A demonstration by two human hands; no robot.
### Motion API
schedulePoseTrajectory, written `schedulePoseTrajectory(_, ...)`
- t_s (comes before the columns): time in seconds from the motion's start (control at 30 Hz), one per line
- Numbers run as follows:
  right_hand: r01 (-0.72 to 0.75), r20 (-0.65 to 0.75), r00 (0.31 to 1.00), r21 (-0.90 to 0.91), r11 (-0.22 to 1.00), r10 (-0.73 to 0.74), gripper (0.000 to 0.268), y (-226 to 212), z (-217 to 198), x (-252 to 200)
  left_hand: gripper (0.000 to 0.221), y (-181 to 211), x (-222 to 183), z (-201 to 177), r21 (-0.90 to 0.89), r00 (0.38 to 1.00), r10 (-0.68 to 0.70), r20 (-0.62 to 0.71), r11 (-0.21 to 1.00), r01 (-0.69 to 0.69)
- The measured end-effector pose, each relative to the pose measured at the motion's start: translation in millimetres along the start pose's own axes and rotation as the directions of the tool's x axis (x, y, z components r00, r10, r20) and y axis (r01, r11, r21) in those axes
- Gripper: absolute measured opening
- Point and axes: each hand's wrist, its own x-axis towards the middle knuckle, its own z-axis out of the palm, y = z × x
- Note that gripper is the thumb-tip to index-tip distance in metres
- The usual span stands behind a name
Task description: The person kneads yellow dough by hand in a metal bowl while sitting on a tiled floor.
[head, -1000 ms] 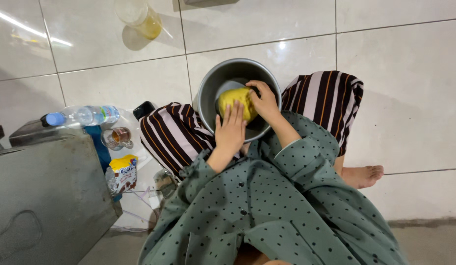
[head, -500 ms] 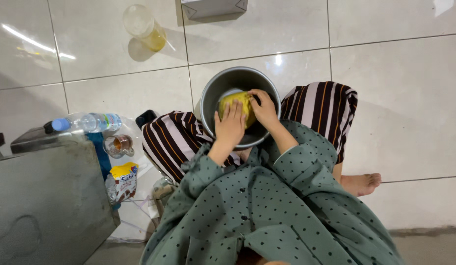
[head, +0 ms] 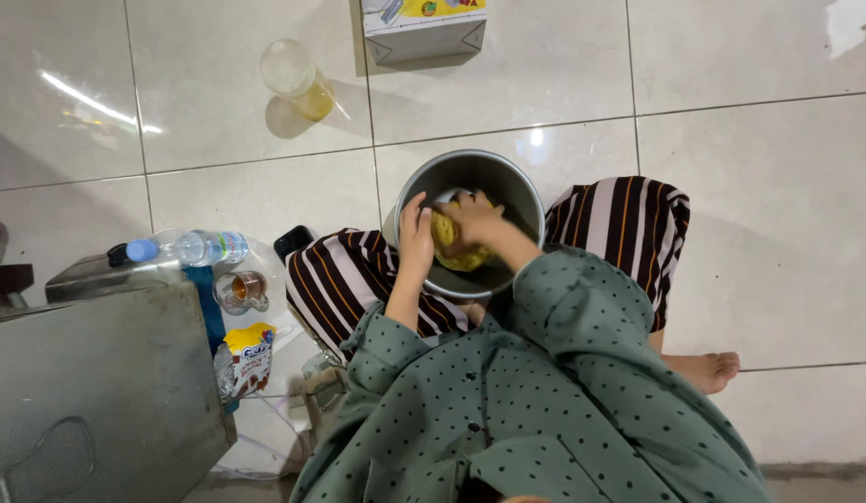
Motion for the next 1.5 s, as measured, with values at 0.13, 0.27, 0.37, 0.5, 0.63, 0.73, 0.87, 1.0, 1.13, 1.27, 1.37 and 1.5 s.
schedulePoseTrajectory(0.13, -0.022, -0.069, 0.997, -0.005, 1.0, 0.022, 0.091, -12.0, 6.2, -19.2, 0.049, -7.9, 2.4, 5.6, -0.166, 0.98, -0.197, -0.011, 0.967, 0.192)
schedulePoseTrajectory(0.27, 0.098, -0.275, 0.96, 0.151, 0.984, -0.053, 0.084, -1.3, 14.3, -41.9, 0.054, -27.0, 12.4, 5.6, -0.209, 0.975, -0.222, -0.011, 0.954, 0.214)
schedulePoseTrajectory(0.37, 0.311, -0.515, 0.845, 0.253, 0.916, -0.145, 0.076, 20.4, 30.6, -39.8, 0.05, -23.8, 9.7, 8.5, -0.213, 0.986, -0.15, -0.075, 0.968, 0.131)
schedulePoseTrajectory(0.5, 0.55, -0.737, 0.666, 0.383, 0.743, -0.113, 0.072, 32.6, 24.7, -47.2, 0.053, -29.0, 14.7, 12.4, -0.322, 0.983, 0.026, -0.184, 0.943, -0.085)
schedulePoseTrajectory(0.63, 0.562, -0.697, 0.716, 0.611, 0.558, 0.043, 0.065, 28.7, 21.3, -43.7, 0.053, -10.7, 5.0, 10.0, -0.266, 0.976, 0.115, -0.186, 0.95, -0.163)
schedulePoseTrajectory(0.73, 0.405, -0.519, 0.851, 0.743, 0.533, 0.077, 0.058, 39.4, 26.4, -31.5, 0.038, -12.2, 9.7, 11.7, -0.098, 0.993, 0.062, -0.099, 0.993, -0.072)
schedulePoseTrajectory(0.87, 0.297, -0.446, 0.892, 0.696, 0.654, 0.07, 0.059, 45.3, 9.2, -48.7, 0.044, -9.4, 10.7, 16.9, 0.152, 0.999, 0.017, 0.027, 0.988, -0.021)
schedulePoseTrajectory(1.0, 0.301, -0.546, 0.837, 0.512, 0.805, 0.035, 0.044, 40.5, -27.4, -53.2, 0.042, -15.4, 16.6, 16.6, 0.146, 1.0, -0.002, -0.01, 0.989, 0.003)
schedulePoseTrajectory(1.13, 0.471, -0.758, 0.65, 0.355, 0.807, -0.045, 0.021, 20.5, -4.8, -5.9, 0.048, -15.6, 14.8, 16.2, 0.012, 0.998, -0.044, -0.052, 0.999, 0.045)
schedulePoseTrajectory(1.27, 0.282, -0.736, 0.654, 0.022, 0.959, -0.175, 0.028, -5.4, 29.2, -9.4, 0.05, -33.1, 25.5, 9.8, -0.195, 0.987, -0.001, -0.161, 0.98, -0.031)
schedulePoseTrajectory(1.37, 0.235, -0.732, 0.638, -0.11, 0.966, -0.239, 0.028, -7.1, 41.4, -9.6, 0.05, -35.7, 26.3, 9.7, -0.209, 0.986, 0.021, -0.164, 0.976, -0.055)
schedulePoseTrajectory(1.5, 0.166, -0.595, 0.803, 0.202, 0.965, -0.013, 0.041, 4.7, 9.4, 13.5, 0.049, -47.5, 36.1, 11.1, -0.21, 0.983, 0.022, -0.182, 0.976, -0.06)
